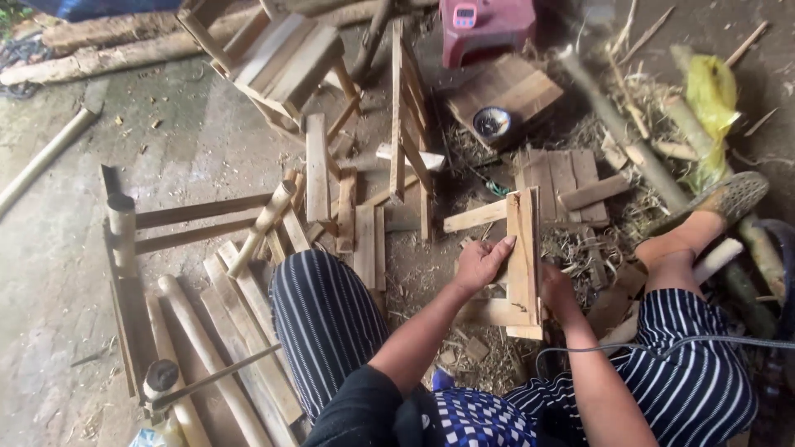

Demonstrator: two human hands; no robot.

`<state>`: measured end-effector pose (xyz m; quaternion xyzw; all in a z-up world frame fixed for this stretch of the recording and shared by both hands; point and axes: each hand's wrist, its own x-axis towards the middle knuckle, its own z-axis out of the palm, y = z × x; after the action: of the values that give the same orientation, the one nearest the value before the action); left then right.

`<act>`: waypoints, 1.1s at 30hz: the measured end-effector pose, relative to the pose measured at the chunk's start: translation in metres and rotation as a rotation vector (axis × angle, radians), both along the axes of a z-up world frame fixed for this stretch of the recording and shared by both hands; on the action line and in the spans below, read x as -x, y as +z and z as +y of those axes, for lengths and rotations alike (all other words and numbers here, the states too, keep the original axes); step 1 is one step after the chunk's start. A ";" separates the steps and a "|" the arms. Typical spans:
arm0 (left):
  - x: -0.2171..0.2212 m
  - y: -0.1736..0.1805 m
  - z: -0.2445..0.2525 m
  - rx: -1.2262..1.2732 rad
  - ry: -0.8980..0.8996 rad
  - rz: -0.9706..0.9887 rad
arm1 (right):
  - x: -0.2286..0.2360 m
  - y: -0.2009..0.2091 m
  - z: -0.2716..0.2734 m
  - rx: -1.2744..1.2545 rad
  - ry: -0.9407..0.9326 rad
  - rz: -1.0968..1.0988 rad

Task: The person sits on the ground assembling small wooden stool frames from pre-cut slats. They position wooden pieces, hammer nails into the joints, fit slats into the frames, and turn the assemblies over to work on other sides, setting finished frames aside among scrap wood.

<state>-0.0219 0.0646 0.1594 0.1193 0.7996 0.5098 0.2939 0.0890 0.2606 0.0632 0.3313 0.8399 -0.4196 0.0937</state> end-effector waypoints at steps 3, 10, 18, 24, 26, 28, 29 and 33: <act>0.005 0.012 0.009 -0.341 0.053 -0.152 | -0.002 0.102 -0.023 0.308 -0.164 0.259; 0.007 0.156 -0.030 -0.751 0.029 -0.322 | -0.067 0.155 0.045 0.115 -0.145 0.509; 0.054 0.191 -0.120 -1.101 -0.036 -0.674 | -0.177 0.165 0.111 -0.270 -0.187 0.238; 0.048 0.190 -0.156 -1.490 -0.137 -0.658 | -0.201 0.190 0.089 0.064 -0.289 0.370; 0.037 0.217 -0.170 -1.456 -0.096 -0.598 | -0.205 0.205 0.082 -0.009 -0.285 0.425; 0.049 0.201 -0.170 -1.582 -0.185 -0.659 | -0.216 0.222 0.071 -0.058 -0.263 0.455; 0.057 0.193 -0.171 -1.702 -0.281 -0.692 | -0.217 0.227 0.065 -0.096 -0.233 0.506; 0.043 0.227 -0.167 -1.371 0.230 -0.583 | -0.242 0.234 0.057 -0.151 -0.277 0.506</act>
<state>-0.0653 -0.1022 0.3864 0.0516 0.2006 0.9317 0.2983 0.3314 0.3179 0.2976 0.3335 0.8122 -0.4341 -0.2016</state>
